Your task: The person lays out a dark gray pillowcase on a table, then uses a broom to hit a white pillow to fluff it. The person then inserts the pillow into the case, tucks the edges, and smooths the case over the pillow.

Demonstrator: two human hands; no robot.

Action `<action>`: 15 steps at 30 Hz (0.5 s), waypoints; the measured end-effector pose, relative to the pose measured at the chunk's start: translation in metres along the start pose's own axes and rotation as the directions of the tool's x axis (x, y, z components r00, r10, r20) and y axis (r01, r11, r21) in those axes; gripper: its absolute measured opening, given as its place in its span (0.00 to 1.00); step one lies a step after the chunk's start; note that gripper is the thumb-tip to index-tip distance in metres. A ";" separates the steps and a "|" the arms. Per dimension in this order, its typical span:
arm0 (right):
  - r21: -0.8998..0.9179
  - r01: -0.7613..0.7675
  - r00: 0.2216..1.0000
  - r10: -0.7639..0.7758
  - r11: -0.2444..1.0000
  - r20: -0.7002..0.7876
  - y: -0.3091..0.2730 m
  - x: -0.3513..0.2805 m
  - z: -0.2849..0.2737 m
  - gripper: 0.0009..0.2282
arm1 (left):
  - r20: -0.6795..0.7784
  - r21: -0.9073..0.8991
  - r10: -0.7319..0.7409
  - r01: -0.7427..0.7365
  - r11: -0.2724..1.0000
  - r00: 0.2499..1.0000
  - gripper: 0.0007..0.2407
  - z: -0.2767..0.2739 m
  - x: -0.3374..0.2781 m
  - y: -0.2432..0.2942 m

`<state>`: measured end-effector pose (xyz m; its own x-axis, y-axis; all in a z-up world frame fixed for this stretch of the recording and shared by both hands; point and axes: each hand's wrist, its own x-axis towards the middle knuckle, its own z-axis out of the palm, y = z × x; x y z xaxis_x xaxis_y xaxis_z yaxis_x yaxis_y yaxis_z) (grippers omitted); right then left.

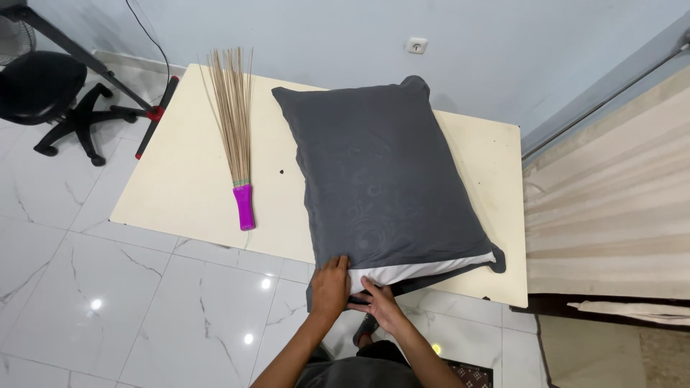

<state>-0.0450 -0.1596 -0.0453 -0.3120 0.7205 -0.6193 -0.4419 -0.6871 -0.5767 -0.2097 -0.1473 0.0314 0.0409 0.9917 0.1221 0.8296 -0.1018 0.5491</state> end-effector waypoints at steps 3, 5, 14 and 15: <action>-0.008 0.045 0.993 -0.046 0.999 -0.110 0.008 0.009 0.010 0.20 | 0.065 -0.089 0.047 -0.041 0.995 0.997 0.09 -0.013 -0.003 0.000; 0.004 0.173 0.966 -0.169 0.985 -0.196 0.018 0.022 0.004 0.19 | 0.074 -0.238 0.123 -0.102 0.966 0.990 0.15 -0.040 -0.006 0.010; -0.052 0.259 0.948 -0.264 0.965 -0.180 0.015 0.050 0.000 0.21 | -0.023 -0.280 0.341 -0.333 0.900 0.940 0.20 -0.058 -0.057 0.031; -0.072 0.237 0.955 -0.246 0.969 -0.167 0.031 0.058 -0.008 0.21 | -0.030 -0.274 0.333 -0.328 0.904 0.942 0.20 -0.052 -0.060 0.025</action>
<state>-0.0702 -0.1396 -0.1028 -0.0488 0.8411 -0.5386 -0.4412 -0.5020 -0.7439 -0.2201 -0.2130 0.0809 0.2984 0.8983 0.3224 0.5835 -0.4390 0.6832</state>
